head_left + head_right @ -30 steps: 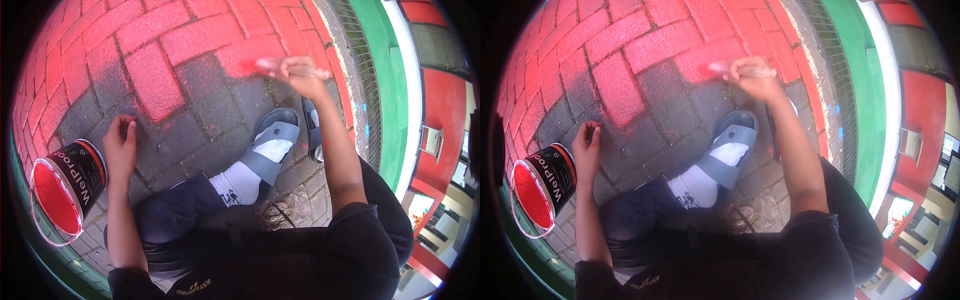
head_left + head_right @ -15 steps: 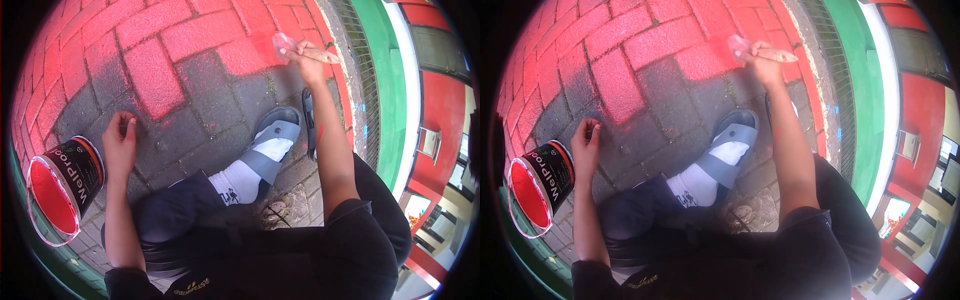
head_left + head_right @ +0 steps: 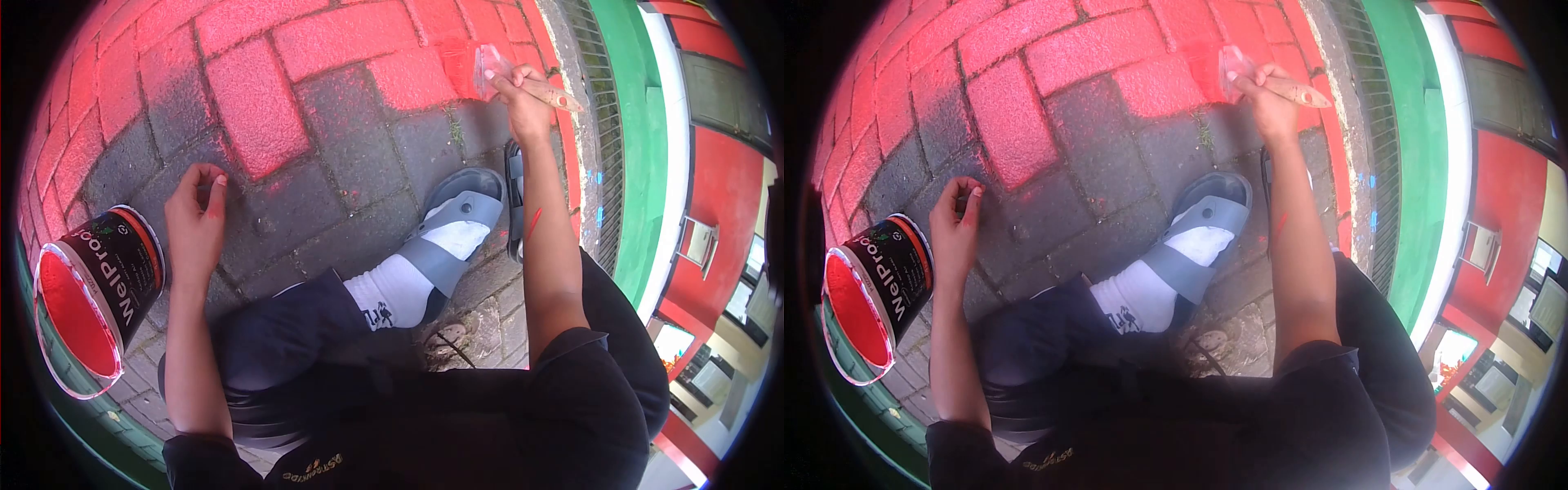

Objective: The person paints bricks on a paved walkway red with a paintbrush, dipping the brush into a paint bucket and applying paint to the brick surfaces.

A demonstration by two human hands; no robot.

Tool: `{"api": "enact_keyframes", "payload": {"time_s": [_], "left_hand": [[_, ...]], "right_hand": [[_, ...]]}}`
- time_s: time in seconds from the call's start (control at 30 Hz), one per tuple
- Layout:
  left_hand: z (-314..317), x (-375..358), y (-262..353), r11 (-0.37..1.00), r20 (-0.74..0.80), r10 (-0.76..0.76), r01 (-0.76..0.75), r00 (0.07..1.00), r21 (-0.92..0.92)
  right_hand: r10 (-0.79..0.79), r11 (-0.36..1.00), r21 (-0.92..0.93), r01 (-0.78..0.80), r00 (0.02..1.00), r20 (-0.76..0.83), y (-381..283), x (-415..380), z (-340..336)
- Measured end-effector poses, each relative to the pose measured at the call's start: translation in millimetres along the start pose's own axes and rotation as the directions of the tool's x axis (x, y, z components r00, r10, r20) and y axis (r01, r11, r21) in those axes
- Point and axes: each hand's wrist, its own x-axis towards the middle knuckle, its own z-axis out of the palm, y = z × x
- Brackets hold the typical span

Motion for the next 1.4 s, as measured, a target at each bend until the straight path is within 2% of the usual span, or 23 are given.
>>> {"api": "enact_keyframes", "payload": {"time_s": [0.1,0.17,0.2,0.3,0.37,0.5,0.57,0.6,0.63,0.7,0.77,0.83,0.87,0.93,1.03,1.07,1.13,1.17,1.23,1.27,1.3,1.33,1.4], "left_hand": [[1,-1,0,1.000,0.002,-0.004,0.004,1.000,-0.002],[1,0,0,1.000,0.002,-0.003,0.003,1.000,0.014],[1,0,-1,1.000,0.007,0.001,-0.001,1.000,-0.007],[-2,-1,4,1.000,0.013,-0.002,0.002,1.000,-0.001],[0,-2,5,1.000,0.017,-0.010,0.010,1.000,0.021],[-1,-1,0,1.000,0.009,-0.007,0.007,1.000,-0.009],[1,-3,-6,0.999,0.023,-0.030,0.031,0.999,-0.036],[2,-1,-8,0.999,0.003,0.042,-0.042,0.999,-0.032],[2,1,-11,0.993,-0.022,0.109,-0.110,0.994,-0.030],[4,1,-11,0.991,-0.022,0.129,-0.130,0.991,-0.041],[9,1,-22,0.988,-0.058,0.152,-0.154,0.987,-0.032],[9,0,-19,0.994,-0.046,0.103,-0.105,0.994,-0.027],[6,-1,-17,0.996,-0.030,0.091,-0.091,0.995,-0.010],[6,-3,-17,0.995,-0.059,0.097,-0.098,0.994,-0.013],[0,-6,-7,0.993,-0.085,0.105,-0.109,0.991,-0.048],[0,-6,-7,0.990,-0.079,0.118,-0.124,0.990,-0.068],[1,-3,-4,0.983,-0.077,0.151,-0.158,0.986,-0.098],[1,-3,-4,0.985,-0.085,0.141,-0.149,0.986,-0.088],[-1,0,-2,0.986,-0.101,0.135,-0.144,0.986,-0.081],[-2,-1,-2,0.985,-0.106,0.139,-0.148,0.985,-0.089],[-2,-3,-3,0.984,-0.109,0.137,-0.148,0.985,-0.095],[-2,-4,-5,0.985,-0.111,0.131,-0.142,0.985,-0.094],[-2,-3,-8,0.986,-0.140,0.164,-0.168,0.976,-0.013]], "right_hand": [[-0.080,0.997,-0.025,0.078,0.993,-0.088,-4,-3,7],[-0.103,0.992,-0.095,0.077,0.946,-0.306,-7,-1,9],[-0.104,0.993,-0.092,0.079,0.947,-0.305,-6,-1,10],[-0.124,0.990,-0.094,0.106,0.969,-0.216,-10,-5,16],[-0.092,0.988,-0.121,0.097,0.994,0.053,-20,-13,20],[-0.107,0.961,-0.259,0.099,0.994,-0.017,-19,19,2],[-0.399,0.791,-0.449,0.415,0.907,0.134,-16,31,-6],[0.023,0.796,-0.604,0.041,0.995,0.098,-45,14,12],[0.041,0.782,-0.621,0.049,0.991,0.130,-40,4,22],[-0.124,0.861,-0.381,0.338,0.865,0.487,-22,-14,40],[-0.122,0.829,-0.385,0.406,0.803,0.583,-54,-38,64],[-0.068,0.866,-0.432,0.251,0.916,0.396,-59,-43,82],[-0.067,0.824,-0.494,0.275,0.915,0.397,-59,-34,81],[0.141,0.963,-0.255,-0.087,0.968,0.205,-36,0,65],[-0.103,0.982,-0.149,0.114,0.991,0.079,-36,17,55],[-0.108,0.981,-0.152,0.119,0.991,0.076,-35,10,59],[-0.310,0.878,-0.293,0.378,0.916,0.254,-38,-13,80],[-0.322,0.872,-0.299,0.388,0.914,0.246,-48,-30,97],[-0.184,0.693,-0.589,0.415,0.892,0.413,-70,-64,127],[-0.186,0.691,-0.588,0.419,0.890,0.416,-72,-60,126],[-0.087,0.927,-0.323,0.194,0.945,0.316,-72,-53,121],[0.051,0.998,0.011,-0.055,0.966,0.254,-72,-44,116],[0.131,0.991,-0.053,-0.123,0.972,0.194,-46,-19,87]]}}
